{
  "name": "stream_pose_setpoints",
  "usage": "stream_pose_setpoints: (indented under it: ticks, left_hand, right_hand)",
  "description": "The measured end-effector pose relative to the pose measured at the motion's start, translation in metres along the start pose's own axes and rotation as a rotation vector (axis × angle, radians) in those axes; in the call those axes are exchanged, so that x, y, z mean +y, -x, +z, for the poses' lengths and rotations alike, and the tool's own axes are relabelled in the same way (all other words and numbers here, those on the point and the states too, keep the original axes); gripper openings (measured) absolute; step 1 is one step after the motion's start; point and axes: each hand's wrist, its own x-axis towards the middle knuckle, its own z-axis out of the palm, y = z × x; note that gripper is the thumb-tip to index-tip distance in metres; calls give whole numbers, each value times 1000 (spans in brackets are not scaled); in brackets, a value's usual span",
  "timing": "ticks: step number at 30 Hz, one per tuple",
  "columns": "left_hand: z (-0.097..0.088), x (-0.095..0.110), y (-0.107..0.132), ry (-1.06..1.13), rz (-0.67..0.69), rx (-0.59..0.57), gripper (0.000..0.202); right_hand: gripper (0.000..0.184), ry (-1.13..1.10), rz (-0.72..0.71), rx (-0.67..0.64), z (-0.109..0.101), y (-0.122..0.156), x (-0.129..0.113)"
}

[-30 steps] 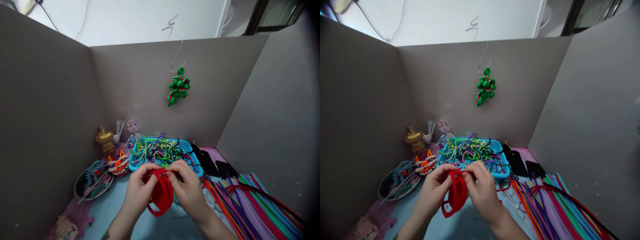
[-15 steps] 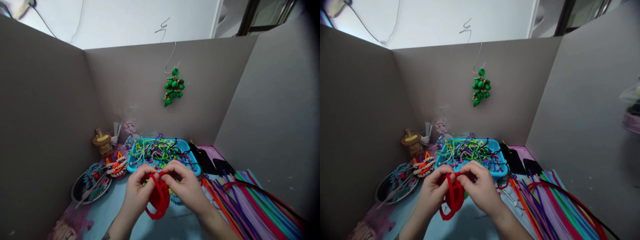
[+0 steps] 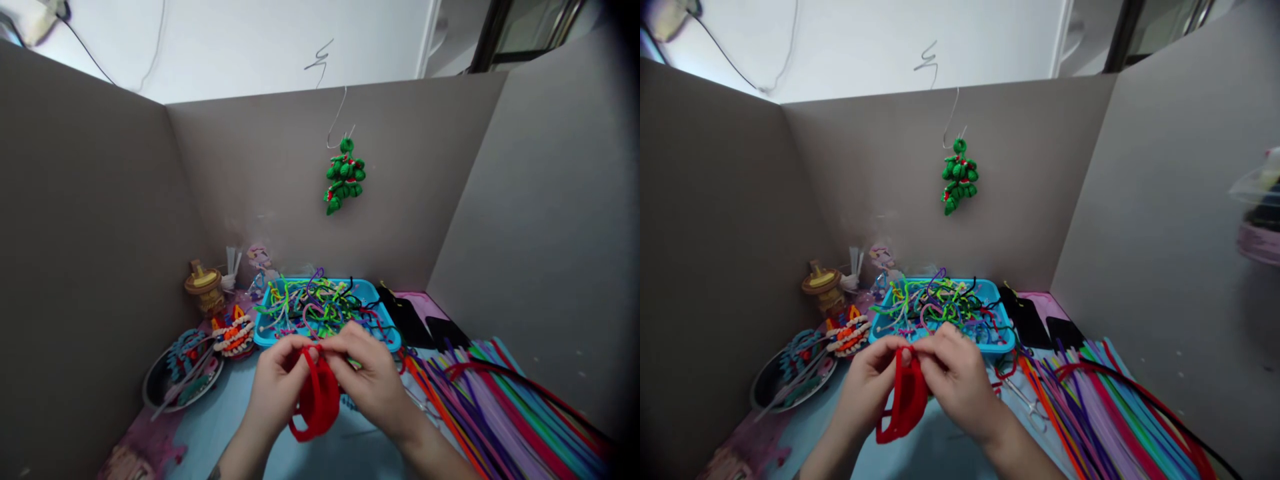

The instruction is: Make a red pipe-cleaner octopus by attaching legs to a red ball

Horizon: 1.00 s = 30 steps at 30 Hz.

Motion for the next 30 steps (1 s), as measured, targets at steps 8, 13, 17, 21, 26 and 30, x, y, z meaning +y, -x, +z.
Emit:
stream_pose_setpoints:
  ticks: [8,13,17,21,26,30]
  left_hand:
    - [-2,0,-1,117,-170,-74,32]
    - [0,1,1,168,-221,-107,30]
    - [1,4,3,182,-204,-117,31]
    - [-4,6,5,91,-159,-105,32]
    - [-6,8,8,14,-98,-127,32]
    - [-2,8,11,11,-55,-106,35]
  right_hand:
    - [33,179,-327,-17,-7,3,11]
    - [38,221,-412,12,-9,3,12]
    - [36,121,-350,27,-7,3,9]
    - [27,-68,-175,-7,-3,1,7]
    - [26,-163,-163,-33,0,0,8]
    - [30,-183,-212,1,1,0,8]
